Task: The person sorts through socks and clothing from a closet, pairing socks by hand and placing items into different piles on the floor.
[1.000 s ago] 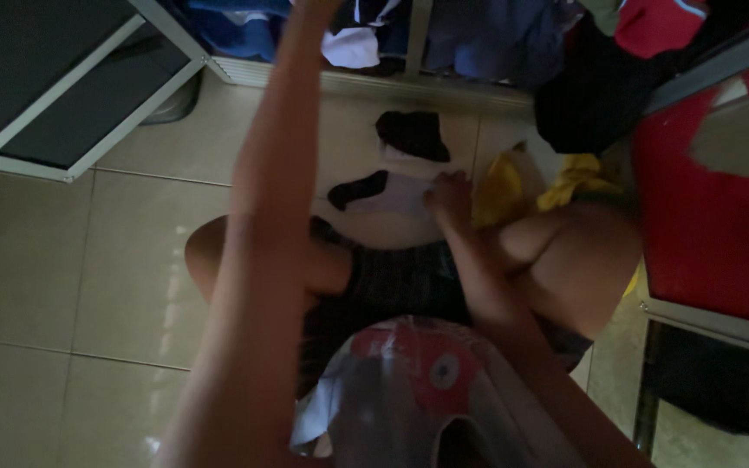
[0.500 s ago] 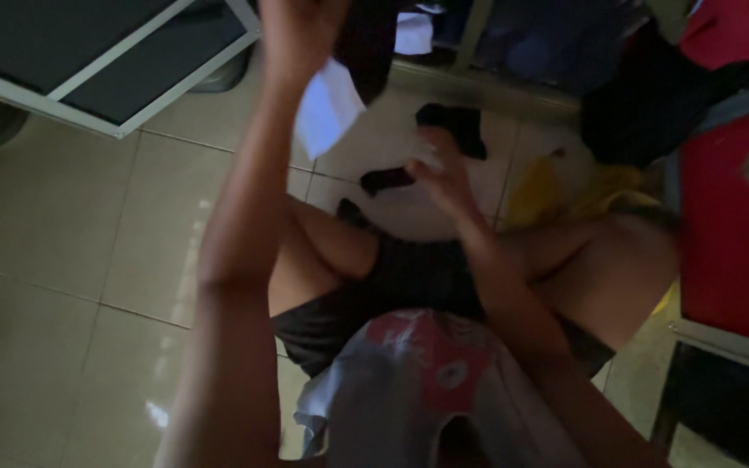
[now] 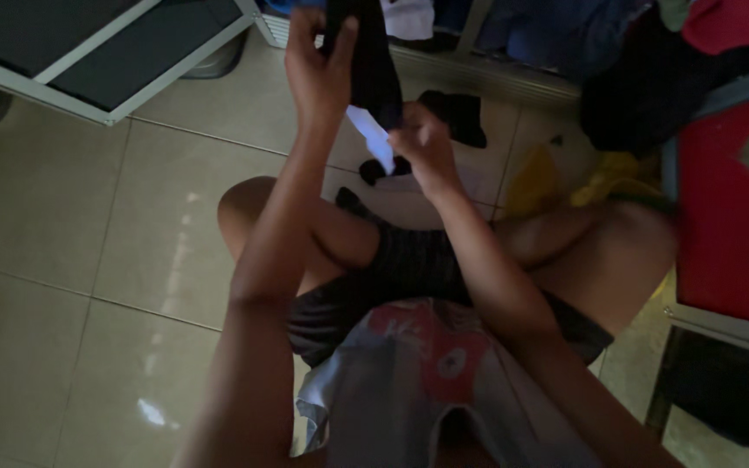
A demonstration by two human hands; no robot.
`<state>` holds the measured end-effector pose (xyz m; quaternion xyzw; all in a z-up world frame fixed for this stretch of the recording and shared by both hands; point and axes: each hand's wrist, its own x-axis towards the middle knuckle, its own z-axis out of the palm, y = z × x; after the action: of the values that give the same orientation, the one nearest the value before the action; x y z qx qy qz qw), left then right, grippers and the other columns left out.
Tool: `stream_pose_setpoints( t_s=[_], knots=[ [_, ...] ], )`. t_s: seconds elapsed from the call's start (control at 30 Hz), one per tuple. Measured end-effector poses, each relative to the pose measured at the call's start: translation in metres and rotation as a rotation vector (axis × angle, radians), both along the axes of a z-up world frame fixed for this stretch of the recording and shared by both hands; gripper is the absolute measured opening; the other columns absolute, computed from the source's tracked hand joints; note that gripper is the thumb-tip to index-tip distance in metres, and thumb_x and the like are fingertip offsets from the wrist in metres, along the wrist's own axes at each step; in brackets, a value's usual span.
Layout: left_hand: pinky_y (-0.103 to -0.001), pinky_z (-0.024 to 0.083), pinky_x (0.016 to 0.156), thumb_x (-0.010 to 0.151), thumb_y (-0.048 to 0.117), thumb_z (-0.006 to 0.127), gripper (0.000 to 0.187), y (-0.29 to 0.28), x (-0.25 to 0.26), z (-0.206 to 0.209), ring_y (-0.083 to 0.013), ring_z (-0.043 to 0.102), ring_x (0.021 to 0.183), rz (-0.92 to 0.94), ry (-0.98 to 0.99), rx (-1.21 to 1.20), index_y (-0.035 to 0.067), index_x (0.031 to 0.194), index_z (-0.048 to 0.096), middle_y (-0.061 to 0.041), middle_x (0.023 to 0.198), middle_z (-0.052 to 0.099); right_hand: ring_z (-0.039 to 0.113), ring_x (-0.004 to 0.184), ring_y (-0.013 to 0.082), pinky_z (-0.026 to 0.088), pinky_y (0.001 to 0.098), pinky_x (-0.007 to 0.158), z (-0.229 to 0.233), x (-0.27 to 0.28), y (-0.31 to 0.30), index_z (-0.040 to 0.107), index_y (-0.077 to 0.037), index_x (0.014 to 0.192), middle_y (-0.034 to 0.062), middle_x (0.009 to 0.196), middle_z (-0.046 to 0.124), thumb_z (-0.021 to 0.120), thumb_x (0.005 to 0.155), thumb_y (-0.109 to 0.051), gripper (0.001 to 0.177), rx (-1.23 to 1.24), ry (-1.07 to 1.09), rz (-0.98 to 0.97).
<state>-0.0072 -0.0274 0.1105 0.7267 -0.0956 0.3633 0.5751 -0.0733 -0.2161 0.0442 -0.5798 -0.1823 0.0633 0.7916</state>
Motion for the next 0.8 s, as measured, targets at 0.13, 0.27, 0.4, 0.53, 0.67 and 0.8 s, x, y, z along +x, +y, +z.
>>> stream_pose_setpoints(
  t_s=[0.13,0.27,0.4,0.53,0.67,0.8],
  knots=[
    [-0.034,0.051,0.086,0.104,0.014,0.078,0.030,-0.008,-0.004,-0.017,-0.0190,0.055,0.094,-0.011,0.025,-0.025,0.006,0.116,0.051,-0.005,0.101,0.055,0.060,0.078,0.0088,0.054,0.0259,0.068,0.019,-0.003,0.001,0.060,-0.011,0.095,-0.0035,0.083,0.058,0.080,0.091,-0.032,0.029,-0.124,0.060,-0.255],
    [-0.031,0.051,0.084,0.095,0.023,0.078,0.062,-0.013,-0.034,-0.018,-0.0181,0.058,0.097,-0.154,0.351,-0.451,0.014,0.137,0.034,-0.005,0.106,0.061,0.057,0.087,0.0089,0.047,0.0262,0.076,0.028,-0.005,-0.010,0.057,-0.009,0.124,-0.0022,0.092,0.061,0.082,0.094,-0.021,0.040,0.075,0.098,-0.315],
    [-0.041,0.050,0.084,0.078,0.024,0.084,0.071,-0.015,-0.085,0.002,-0.0314,0.059,0.100,-0.065,0.259,0.018,0.013,0.137,0.044,-0.009,0.116,0.052,0.063,0.099,0.0115,0.053,0.0280,0.089,0.029,-0.002,-0.023,0.055,-0.008,0.137,0.0021,0.105,0.067,0.078,0.098,-0.017,0.046,0.101,0.104,-0.237],
    [-0.050,0.048,0.085,0.069,0.025,0.088,0.059,-0.012,-0.102,0.022,-0.0395,0.065,0.100,-0.145,-0.065,0.606,0.005,0.120,0.065,-0.015,0.115,0.063,0.066,0.109,0.0144,0.055,0.0295,0.096,0.026,-0.009,-0.032,0.054,-0.007,0.144,0.0043,0.119,0.069,0.076,0.101,-0.016,0.049,-0.091,-0.012,-0.157],
    [-0.043,0.056,0.081,0.087,0.013,0.082,0.039,-0.021,-0.097,0.015,-0.0377,0.070,0.095,-0.269,0.194,0.499,0.004,0.122,0.067,-0.014,0.109,0.071,0.068,0.119,0.0195,0.054,0.0330,0.106,0.018,-0.012,-0.029,0.055,-0.007,0.148,0.0071,0.126,0.071,0.076,0.103,-0.017,0.051,-0.249,-0.130,-0.154],
    [-0.037,0.056,0.073,0.092,0.011,0.077,0.026,-0.021,-0.092,0.007,-0.0271,0.072,0.085,-0.345,0.366,0.278,0.002,0.116,0.070,-0.015,0.096,0.074,0.059,0.134,0.0239,0.050,0.0373,0.115,0.010,-0.010,-0.042,0.049,-0.007,0.152,0.0110,0.140,0.059,0.083,0.097,-0.016,0.065,-0.251,-0.361,-0.210]
  ],
)
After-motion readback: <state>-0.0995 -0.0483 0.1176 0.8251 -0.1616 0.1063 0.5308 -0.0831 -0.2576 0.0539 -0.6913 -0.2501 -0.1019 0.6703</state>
